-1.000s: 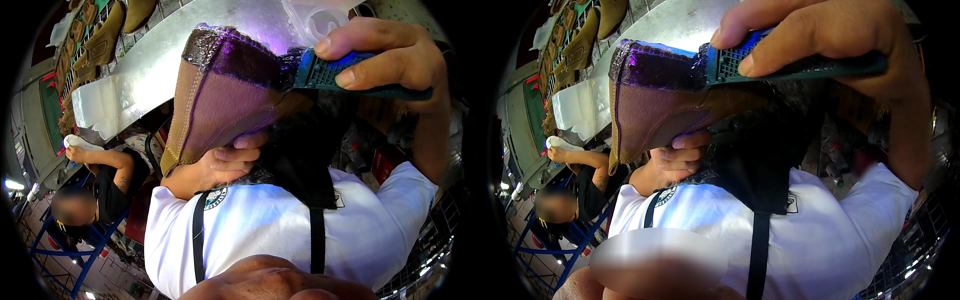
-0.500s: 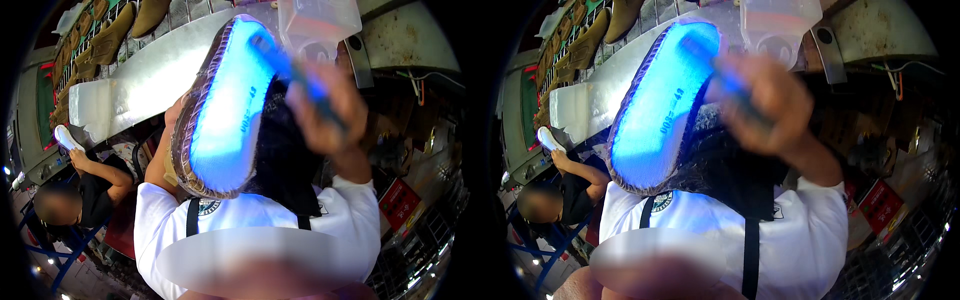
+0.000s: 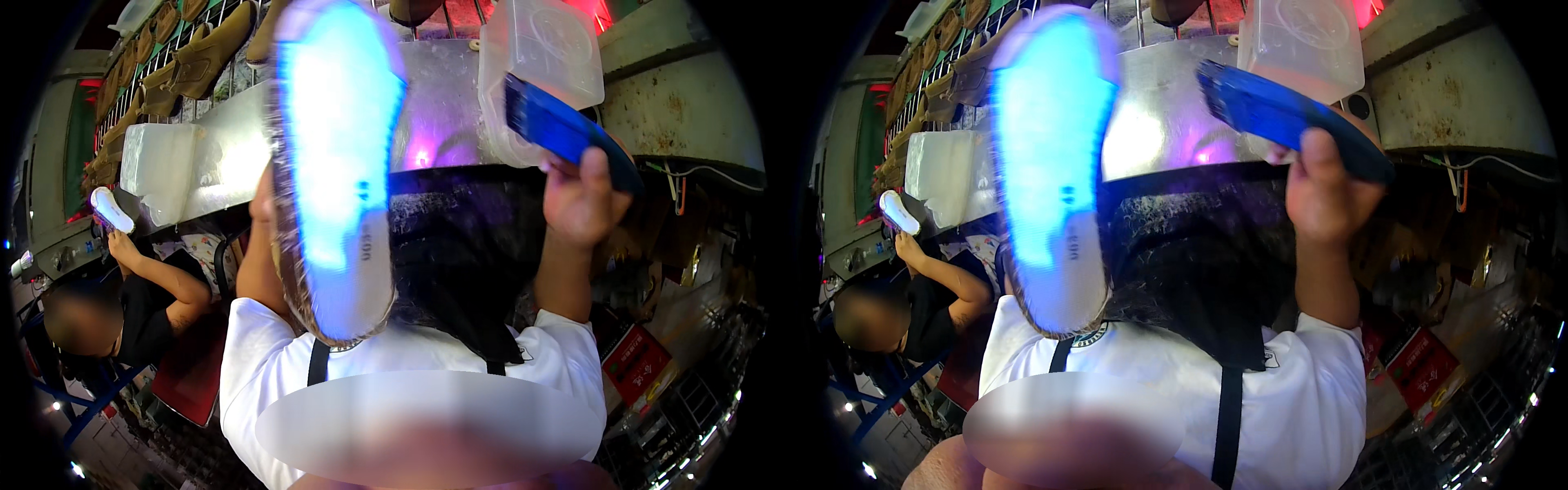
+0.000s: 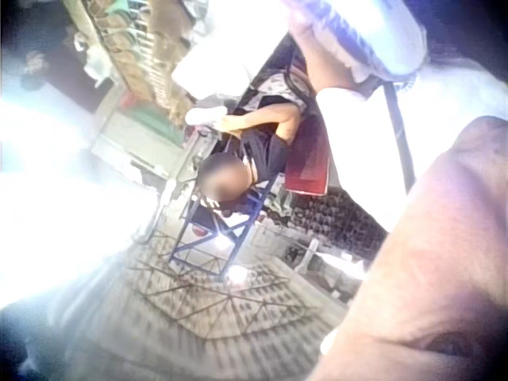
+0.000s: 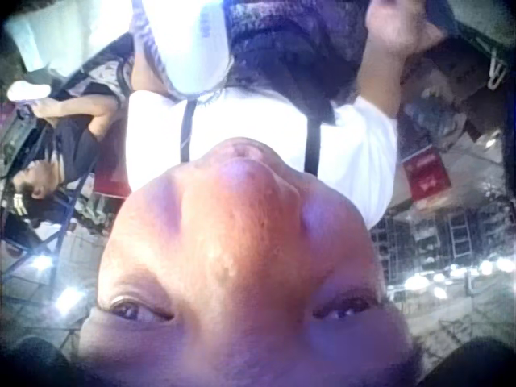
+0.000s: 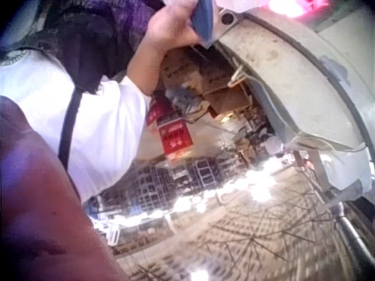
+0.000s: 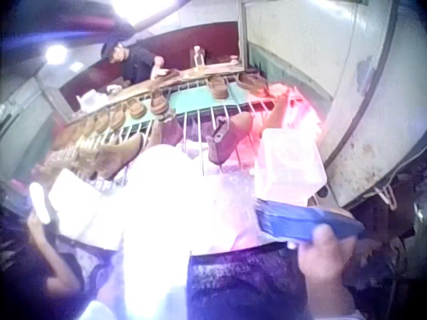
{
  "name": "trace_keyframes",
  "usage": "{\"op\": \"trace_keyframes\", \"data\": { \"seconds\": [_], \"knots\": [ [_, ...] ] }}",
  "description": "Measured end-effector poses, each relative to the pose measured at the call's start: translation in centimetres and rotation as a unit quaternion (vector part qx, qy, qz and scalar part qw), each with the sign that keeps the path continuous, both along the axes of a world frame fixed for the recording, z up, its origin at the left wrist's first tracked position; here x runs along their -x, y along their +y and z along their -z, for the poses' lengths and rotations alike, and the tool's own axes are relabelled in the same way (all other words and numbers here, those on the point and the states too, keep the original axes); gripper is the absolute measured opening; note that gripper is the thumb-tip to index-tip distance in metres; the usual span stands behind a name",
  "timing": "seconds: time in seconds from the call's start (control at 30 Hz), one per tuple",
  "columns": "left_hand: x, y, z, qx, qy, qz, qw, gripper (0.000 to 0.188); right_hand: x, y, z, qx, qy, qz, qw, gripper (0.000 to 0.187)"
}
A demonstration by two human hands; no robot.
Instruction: The person applies a liquid substance to the edges and soles of boots using a handheld brush. They carefully spread the substance along the perimeter of the boot upper where it meets the sole and across the sole itself.
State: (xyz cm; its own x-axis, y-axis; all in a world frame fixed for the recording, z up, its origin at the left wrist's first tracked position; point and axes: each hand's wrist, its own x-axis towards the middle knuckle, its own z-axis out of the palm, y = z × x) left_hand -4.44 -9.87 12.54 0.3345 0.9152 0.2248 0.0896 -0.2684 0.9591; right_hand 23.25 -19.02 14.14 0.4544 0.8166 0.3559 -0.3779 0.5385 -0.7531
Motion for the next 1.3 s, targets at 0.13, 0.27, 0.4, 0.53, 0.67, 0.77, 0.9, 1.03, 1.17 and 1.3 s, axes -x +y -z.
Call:
{"op": "trace_keyframes", "data": {
  "seconds": [0.13, 0.27, 0.4, 0.53, 0.67, 0.77, 0.9, 1.03, 1.17, 1.3],
  "knots": [
    [3.4, 2.9, -0.9, 0.009, -0.057, -0.051, 0.997, 0.042, -2.1, -1.0, 0.5, -0.008, -0.135, 0.03, 0.99, 0.052],
    [4.5, 6.4, 0.0, -0.017, -0.067, -0.055, 0.996, 0.042, -3.3, -2.1, 4.6, 0.05, -0.114, 0.082, 0.989, 0.049],
    [5.7, 10.0, 0.4, -0.145, 0.019, -0.009, 0.989, 0.042, -4.1, -3.4, 6.7, 0.086, -0.099, 0.131, 0.983, 0.047],
    [6.9, 17.6, -4.0, -0.452, 0.366, 0.16, 0.797, 0.046, -5.7, -4.0, 6.6, 0.058, -0.113, 0.117, 0.985, 0.047],
    [1.9, 23.3, -7.3, -0.563, 0.42, 0.314, 0.639, 0.047, -6.3, -3.7, 7.1, 0.045, -0.165, 0.131, 0.977, 0.049],
    [-1.7, 28.8, -5.9, -0.627, 0.415, 0.367, 0.547, 0.04, -6.5, -3.9, 7.1, 0.05, -0.209, 0.169, 0.962, 0.048],
    [-4.4, 33.9, -4.4, -0.683, 0.423, 0.373, 0.464, 0.036, -7.1, -3.9, 7.7, 0.066, -0.194, 0.185, 0.961, 0.049],
    [-6.8, 37.3, -0.5, -0.714, 0.392, 0.366, 0.45, 0.036, -8.1, -4.7, 8.3, 0.096, -0.189, 0.211, 0.954, 0.054],
    [-6.3, 40.9, 3.7, -0.713, 0.411, 0.357, 0.442, 0.038, -8.4, -5.6, 8.9, 0.111, -0.202, 0.262, 0.937, 0.055],
    [-6.2, 41.5, 4.7, -0.718, 0.43, 0.343, 0.426, 0.036, -8.1, -5.5, 9.4, 0.126, -0.167, 0.276, 0.938, 0.05]
  ]
}}
